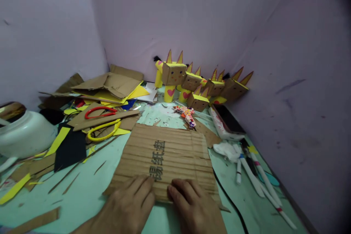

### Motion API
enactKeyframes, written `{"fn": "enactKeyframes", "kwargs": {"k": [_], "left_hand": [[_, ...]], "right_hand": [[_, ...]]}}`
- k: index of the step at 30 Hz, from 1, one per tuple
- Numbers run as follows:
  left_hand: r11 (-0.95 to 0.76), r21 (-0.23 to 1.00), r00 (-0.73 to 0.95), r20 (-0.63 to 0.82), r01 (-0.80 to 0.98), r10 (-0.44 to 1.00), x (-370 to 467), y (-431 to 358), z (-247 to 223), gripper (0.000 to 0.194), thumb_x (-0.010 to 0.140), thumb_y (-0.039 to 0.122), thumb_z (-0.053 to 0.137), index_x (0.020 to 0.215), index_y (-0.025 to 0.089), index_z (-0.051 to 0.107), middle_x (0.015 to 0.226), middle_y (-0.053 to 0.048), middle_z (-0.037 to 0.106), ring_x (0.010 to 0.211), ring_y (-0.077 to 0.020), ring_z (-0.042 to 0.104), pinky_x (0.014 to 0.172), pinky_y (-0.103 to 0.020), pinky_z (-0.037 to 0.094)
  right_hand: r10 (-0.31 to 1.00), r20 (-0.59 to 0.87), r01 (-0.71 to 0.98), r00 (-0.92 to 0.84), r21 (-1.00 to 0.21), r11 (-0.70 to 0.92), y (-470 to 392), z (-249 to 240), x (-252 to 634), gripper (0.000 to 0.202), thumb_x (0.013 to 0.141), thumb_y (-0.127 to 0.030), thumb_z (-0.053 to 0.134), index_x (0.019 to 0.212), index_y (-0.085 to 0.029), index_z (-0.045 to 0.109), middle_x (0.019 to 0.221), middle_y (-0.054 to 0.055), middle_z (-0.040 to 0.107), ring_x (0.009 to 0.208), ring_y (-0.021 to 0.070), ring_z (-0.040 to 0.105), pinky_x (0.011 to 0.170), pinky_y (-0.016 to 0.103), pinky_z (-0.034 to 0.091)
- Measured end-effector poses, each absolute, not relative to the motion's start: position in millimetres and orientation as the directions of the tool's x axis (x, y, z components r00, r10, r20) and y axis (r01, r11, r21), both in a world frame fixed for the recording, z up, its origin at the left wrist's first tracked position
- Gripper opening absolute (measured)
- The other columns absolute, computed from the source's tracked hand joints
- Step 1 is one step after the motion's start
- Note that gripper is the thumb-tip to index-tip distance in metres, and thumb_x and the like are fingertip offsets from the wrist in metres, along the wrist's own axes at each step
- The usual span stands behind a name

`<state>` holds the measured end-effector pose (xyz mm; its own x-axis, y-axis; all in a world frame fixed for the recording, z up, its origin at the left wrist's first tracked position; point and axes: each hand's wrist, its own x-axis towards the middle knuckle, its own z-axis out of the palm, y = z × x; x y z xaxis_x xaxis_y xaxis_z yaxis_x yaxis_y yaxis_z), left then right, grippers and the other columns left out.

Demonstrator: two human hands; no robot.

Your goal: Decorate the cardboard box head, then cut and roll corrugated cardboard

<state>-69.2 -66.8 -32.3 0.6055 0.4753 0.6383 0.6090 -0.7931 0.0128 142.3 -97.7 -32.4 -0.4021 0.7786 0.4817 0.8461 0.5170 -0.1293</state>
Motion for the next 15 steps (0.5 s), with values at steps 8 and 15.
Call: {"fn": "enactKeyframes", "kwargs": {"k": [8, 15], "left_hand": [[-0.744, -0.133, 0.615, 0.667, 0.654, 0.421, -48, -75, -42, 0.033, 0.085, 0.006, 0.035, 0.098, 0.013, 0.065, 0.095, -0.01, 0.074, 0.095, -0.0236, 0.063, 0.09, -0.032, 0.043], [-0.768, -0.165, 0.726, 0.493, 0.619, 0.479, -49, -75, -31, 0.034, 0.074, 0.0, 0.039, 0.096, 0.011, 0.063, 0.089, -0.011, 0.072, 0.083, -0.0235, 0.064, 0.07, -0.03, 0.05]], "right_hand": [[0.626, 0.689, 0.858, -0.366, -0.012, 0.514, -106, -50, 135, 0.041, 0.099, -0.01, 0.026, 0.101, -0.017, 0.066, 0.099, 0.0, 0.077, 0.091, 0.016, 0.069, 0.076, 0.023, 0.049], [0.619, 0.753, 0.865, -0.223, -0.139, 0.482, -97, -54, 124, 0.047, 0.1, -0.015, 0.02, 0.088, -0.018, 0.066, 0.083, 0.003, 0.076, 0.069, 0.0174, 0.069, 0.057, 0.029, 0.044]]}}
